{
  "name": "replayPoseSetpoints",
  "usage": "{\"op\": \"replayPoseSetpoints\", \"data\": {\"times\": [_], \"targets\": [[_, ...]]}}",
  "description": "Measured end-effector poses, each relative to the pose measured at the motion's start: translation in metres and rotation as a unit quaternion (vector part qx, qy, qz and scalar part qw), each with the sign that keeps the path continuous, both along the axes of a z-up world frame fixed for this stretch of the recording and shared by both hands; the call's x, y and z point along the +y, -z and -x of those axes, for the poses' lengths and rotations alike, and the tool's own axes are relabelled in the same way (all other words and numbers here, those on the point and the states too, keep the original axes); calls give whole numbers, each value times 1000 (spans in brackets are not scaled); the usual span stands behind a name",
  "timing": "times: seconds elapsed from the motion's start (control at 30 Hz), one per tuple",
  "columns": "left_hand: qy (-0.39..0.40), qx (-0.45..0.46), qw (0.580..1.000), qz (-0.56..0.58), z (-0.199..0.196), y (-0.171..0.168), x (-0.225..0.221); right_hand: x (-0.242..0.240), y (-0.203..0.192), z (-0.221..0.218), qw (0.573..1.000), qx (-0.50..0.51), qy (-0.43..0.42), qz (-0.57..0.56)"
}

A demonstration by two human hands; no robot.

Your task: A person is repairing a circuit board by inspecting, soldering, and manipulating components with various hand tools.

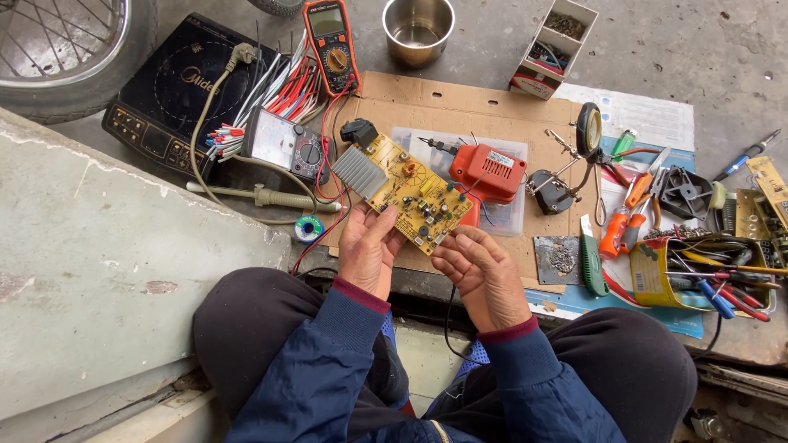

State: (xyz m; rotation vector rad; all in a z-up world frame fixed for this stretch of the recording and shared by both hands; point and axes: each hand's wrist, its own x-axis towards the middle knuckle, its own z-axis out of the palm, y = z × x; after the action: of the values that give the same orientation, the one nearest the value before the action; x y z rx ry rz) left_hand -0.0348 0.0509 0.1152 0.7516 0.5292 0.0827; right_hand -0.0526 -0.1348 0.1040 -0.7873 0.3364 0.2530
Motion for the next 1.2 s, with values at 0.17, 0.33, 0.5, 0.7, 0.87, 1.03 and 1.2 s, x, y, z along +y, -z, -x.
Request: {"op": "replayPoseSetpoints", "data": {"times": [0.17,0.33,0.5,0.7,0.87,1.03,1.2], "targets": [[-3,-7,1000,-1,1,6,-1,-1,-3,0,999,-7,28,24],[-4,-24,1000,-15,3,5,-5,-1,-5,-1,999,3,30,33],[5,-46,999,-26,3,9,-4,-2,0,-3,999,25,21,23],[14,-54,998,-25,6,3,-5,-1,-7,-3,999,41,22,18],[10,-52,998,-28,6,3,-7,-1,-14,-3,998,42,29,40],[8,-35,998,-45,6,15,-6,0,-31,-2,979,13,99,178],[7,-36,996,-83,7,20,-6,5,-66,8,750,-311,234,534]]}}
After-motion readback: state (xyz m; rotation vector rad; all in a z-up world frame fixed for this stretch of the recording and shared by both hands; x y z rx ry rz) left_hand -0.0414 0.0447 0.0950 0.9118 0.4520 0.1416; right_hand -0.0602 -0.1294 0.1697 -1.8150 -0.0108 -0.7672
